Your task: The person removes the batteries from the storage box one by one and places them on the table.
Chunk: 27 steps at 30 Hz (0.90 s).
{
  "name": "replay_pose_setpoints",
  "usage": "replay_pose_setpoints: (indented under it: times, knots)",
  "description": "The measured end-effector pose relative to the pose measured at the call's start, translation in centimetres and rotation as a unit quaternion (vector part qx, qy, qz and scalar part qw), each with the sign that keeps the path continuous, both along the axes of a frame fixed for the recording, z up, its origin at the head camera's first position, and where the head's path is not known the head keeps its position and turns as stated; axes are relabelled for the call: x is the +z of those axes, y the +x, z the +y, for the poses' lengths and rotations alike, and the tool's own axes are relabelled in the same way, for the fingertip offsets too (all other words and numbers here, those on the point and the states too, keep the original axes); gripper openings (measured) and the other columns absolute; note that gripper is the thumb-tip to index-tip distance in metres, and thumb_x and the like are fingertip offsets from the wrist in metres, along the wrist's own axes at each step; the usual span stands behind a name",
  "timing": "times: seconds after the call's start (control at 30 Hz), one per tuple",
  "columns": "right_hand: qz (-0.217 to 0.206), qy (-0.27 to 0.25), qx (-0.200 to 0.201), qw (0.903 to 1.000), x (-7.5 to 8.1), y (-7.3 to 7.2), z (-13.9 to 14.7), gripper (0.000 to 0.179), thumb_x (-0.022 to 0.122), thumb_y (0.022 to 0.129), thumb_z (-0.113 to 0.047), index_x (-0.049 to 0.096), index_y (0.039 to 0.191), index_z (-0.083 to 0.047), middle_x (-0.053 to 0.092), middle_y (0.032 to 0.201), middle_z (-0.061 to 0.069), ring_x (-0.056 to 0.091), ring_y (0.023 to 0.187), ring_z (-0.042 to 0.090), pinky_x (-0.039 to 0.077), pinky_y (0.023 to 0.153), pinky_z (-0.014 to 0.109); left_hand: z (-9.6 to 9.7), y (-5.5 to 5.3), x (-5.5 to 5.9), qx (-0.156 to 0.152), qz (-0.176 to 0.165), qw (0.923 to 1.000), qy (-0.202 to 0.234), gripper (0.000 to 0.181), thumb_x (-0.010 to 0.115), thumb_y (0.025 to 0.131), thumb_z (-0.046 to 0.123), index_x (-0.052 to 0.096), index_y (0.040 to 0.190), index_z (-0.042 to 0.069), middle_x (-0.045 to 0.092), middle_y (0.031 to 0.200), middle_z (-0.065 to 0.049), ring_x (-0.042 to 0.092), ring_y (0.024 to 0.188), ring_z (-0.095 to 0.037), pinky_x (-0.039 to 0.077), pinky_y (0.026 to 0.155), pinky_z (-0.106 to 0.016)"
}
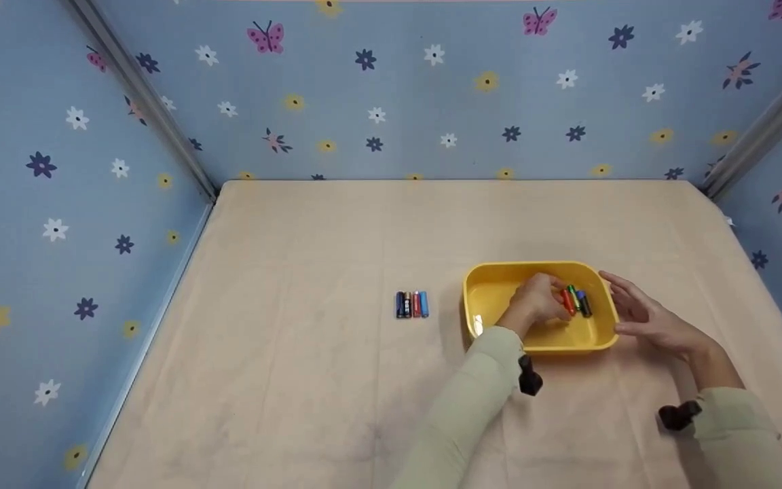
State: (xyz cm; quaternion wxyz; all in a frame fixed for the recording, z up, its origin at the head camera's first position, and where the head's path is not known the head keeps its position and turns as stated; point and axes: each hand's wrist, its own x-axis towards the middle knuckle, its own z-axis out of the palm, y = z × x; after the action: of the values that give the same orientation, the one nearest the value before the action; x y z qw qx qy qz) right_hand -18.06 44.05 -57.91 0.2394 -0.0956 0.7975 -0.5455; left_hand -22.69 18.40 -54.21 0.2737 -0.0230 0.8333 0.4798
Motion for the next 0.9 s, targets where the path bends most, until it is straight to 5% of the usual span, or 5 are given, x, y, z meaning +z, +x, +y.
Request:
replay_pose_setpoints:
  times: [0.1,0.17,0.27,0.57,0.9]
  knots:
    - [0.003,-0.006,0.001,1.0,0.0,0.0,0.0,0.098,0.071,0.109,-0.01,0.011,0.183,-0.033,-0.002,0.192,0.02,0.002,0.179,0.04,0.037,0.113,0.002,0.2,0.1,0.0,0.017,0.007,0.9996,-0.023,0.051,0.1,0.083,0.005,0.083,0.128,0.023,0.08,0.118,0.01,0.062,0.097,-0.01,0.058,0.092,-0.023]
    - [0.003,-0.009,0.0,1.0,-0.1,-0.1,0.1,0.097,0.071,0.109,-0.01,0.011,0.183,-0.033,-0.002,0.192,0.018,0.013,0.18,0.013,0.036,0.114,0.002,0.4,0.2,0.1,0.024,0.013,0.9986,-0.045,0.05,0.102,0.082,0.01,0.084,0.125,0.027,0.08,0.12,0.013,0.064,0.102,-0.009,0.057,0.099,-0.025]
    - [0.003,-0.013,0.002,0.9999,-0.2,0.0,0.2,0.096,0.069,0.11,-0.009,0.011,0.183,-0.033,-0.001,0.193,0.015,0.021,0.173,-0.005,0.035,0.115,0.002,0.7,0.3,0.2,0.034,0.02,0.9964,-0.075,0.049,0.105,0.079,0.016,0.085,0.122,0.031,0.08,0.121,0.016,0.067,0.108,-0.008,0.056,0.106,-0.028]
    - [-0.001,-0.006,0.007,1.0,-0.1,-0.1,0.1,0.098,0.071,0.11,-0.01,0.01,0.183,-0.033,-0.004,0.192,0.018,-0.001,0.178,0.046,0.037,0.113,0.003,1.8,1.0,-0.3,0.061,0.062,0.9869,-0.135,0.044,0.108,0.075,0.024,0.081,0.11,0.03,0.08,0.108,0.013,0.069,0.096,-0.009,0.061,0.098,-0.03]
    - [-0.011,-0.009,-0.003,0.9999,-0.1,0.1,0.4,0.101,0.071,0.109,-0.009,0.008,0.183,-0.036,-0.01,0.192,0.015,-0.012,0.175,0.051,0.035,0.117,0.004,1.4,0.6,-0.5,0.056,0.041,0.9897,-0.125,0.043,0.107,0.076,0.02,0.085,0.11,0.033,0.08,0.109,0.017,0.068,0.097,-0.008,0.06,0.097,-0.03]
